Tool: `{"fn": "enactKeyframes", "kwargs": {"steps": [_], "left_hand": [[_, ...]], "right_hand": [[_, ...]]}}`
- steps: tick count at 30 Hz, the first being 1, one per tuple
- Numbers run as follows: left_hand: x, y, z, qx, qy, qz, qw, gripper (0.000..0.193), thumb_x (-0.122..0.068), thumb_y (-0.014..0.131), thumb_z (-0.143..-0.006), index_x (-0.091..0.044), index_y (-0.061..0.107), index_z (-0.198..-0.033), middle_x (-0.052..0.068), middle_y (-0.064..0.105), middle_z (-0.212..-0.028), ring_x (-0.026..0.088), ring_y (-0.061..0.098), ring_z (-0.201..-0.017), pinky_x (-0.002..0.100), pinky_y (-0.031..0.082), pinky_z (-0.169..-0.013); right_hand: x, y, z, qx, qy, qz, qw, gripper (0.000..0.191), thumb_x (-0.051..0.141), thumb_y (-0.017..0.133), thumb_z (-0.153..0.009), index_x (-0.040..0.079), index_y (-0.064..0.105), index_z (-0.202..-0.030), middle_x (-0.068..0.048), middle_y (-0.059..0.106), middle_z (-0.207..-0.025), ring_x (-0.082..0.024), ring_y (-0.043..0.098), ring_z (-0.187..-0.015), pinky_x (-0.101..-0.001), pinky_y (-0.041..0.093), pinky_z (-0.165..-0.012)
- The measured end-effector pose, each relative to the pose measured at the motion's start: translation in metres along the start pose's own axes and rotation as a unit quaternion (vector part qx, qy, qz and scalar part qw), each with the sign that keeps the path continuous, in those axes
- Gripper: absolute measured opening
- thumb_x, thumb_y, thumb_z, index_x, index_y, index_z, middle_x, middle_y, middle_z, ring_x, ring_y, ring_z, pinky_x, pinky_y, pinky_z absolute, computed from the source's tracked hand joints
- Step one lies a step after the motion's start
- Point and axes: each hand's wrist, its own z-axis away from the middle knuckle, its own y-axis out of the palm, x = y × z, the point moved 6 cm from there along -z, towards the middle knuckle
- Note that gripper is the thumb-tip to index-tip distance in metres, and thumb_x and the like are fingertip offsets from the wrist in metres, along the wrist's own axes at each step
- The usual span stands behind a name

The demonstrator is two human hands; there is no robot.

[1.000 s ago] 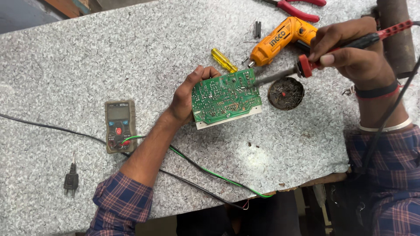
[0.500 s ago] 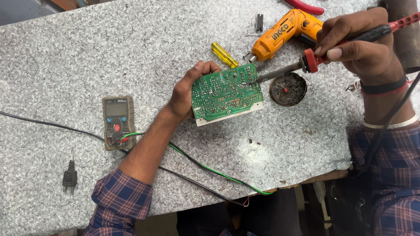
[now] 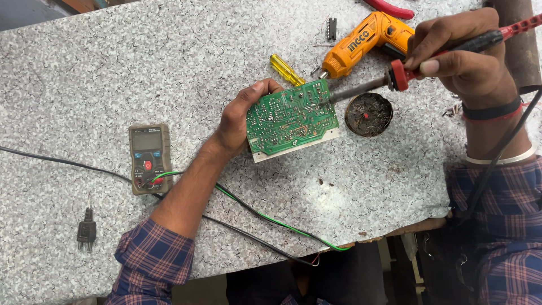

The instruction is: The person works on a circuit board mounted on a metal plate at a workbench. They first use a screwdriver on the board assembly, flip the board over, then solder the underside of the board with a soldering iron, holding the board steady with one hand while applying the iron to different joints.

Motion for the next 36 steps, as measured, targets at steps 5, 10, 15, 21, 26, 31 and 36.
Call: {"fn": "enactKeyframes", "kwargs": {"steps": [5,10,15,21,26,31,36], "left_hand": [[-0.0019,-0.0019,0.0003,-0.025,0.010,-0.046,0.999,0.042,-0.044,0.046,-0.108,-0.004,0.057,-0.109,0.000,0.059,-0.091,0.006,0.054,-0.080,0.024,0.049,-0.072],[-0.0041,-0.0018,0.0005,-0.033,0.021,-0.085,0.996,0.039,-0.043,0.044,-0.108,-0.006,0.056,-0.108,-0.001,0.057,-0.092,0.005,0.054,-0.084,0.023,0.048,-0.075],[-0.0052,-0.0010,0.0007,-0.037,0.027,-0.090,0.995,0.039,-0.043,0.045,-0.109,-0.005,0.057,-0.108,-0.002,0.056,-0.091,0.005,0.052,-0.083,0.023,0.047,-0.074],[-0.0052,-0.0008,0.0007,-0.038,0.018,-0.088,0.995,0.039,-0.042,0.045,-0.107,-0.005,0.057,-0.108,-0.001,0.058,-0.091,0.006,0.054,-0.083,0.023,0.049,-0.074],[-0.0056,0.0000,0.0013,-0.033,0.023,-0.089,0.995,0.038,-0.042,0.045,-0.108,-0.006,0.056,-0.109,-0.002,0.056,-0.091,0.005,0.053,-0.084,0.023,0.048,-0.075],[-0.0055,-0.0007,0.0009,-0.037,0.025,-0.090,0.995,0.039,-0.042,0.045,-0.108,-0.005,0.057,-0.108,-0.001,0.056,-0.091,0.005,0.052,-0.082,0.023,0.047,-0.073],[-0.0042,-0.0005,0.0002,-0.034,0.017,-0.077,0.996,0.037,-0.040,0.045,-0.107,-0.005,0.056,-0.108,-0.001,0.057,-0.091,0.006,0.054,-0.082,0.023,0.049,-0.074]], "right_hand": [[-0.0009,-0.0038,0.0006,-0.014,0.004,0.020,1.000,0.018,0.003,0.064,-0.075,-0.008,0.068,-0.088,-0.019,0.066,-0.074,-0.018,0.063,-0.057,-0.0246,0.051,-0.054],[0.0000,-0.0046,0.0009,-0.015,-0.001,0.015,1.000,0.017,0.004,0.064,-0.075,-0.007,0.067,-0.087,-0.019,0.066,-0.074,-0.019,0.062,-0.056,-0.0245,0.051,-0.053],[0.0014,-0.0028,0.0022,-0.024,0.008,0.016,1.000,0.018,0.003,0.063,-0.076,-0.010,0.067,-0.087,-0.020,0.064,-0.075,-0.019,0.061,-0.057,-0.0252,0.050,-0.055],[0.0014,-0.0039,-0.0002,-0.020,0.006,0.025,0.999,0.019,0.004,0.063,-0.076,-0.009,0.067,-0.089,-0.020,0.064,-0.075,-0.018,0.061,-0.055,-0.0248,0.051,-0.054],[-0.0006,-0.0048,0.0017,-0.019,0.006,0.016,1.000,0.019,0.004,0.063,-0.076,-0.009,0.067,-0.089,-0.019,0.064,-0.073,-0.019,0.060,-0.058,-0.0245,0.050,-0.054],[0.0001,-0.0057,0.0038,-0.026,0.006,0.016,1.000,0.020,0.004,0.062,-0.076,-0.009,0.066,-0.090,-0.020,0.064,-0.074,-0.018,0.061,-0.057,-0.0250,0.051,-0.055],[0.0004,-0.0071,0.0015,-0.024,0.001,0.024,0.999,0.020,0.005,0.063,-0.074,-0.009,0.067,-0.088,-0.019,0.064,-0.073,-0.018,0.062,-0.056,-0.0247,0.051,-0.054]]}}
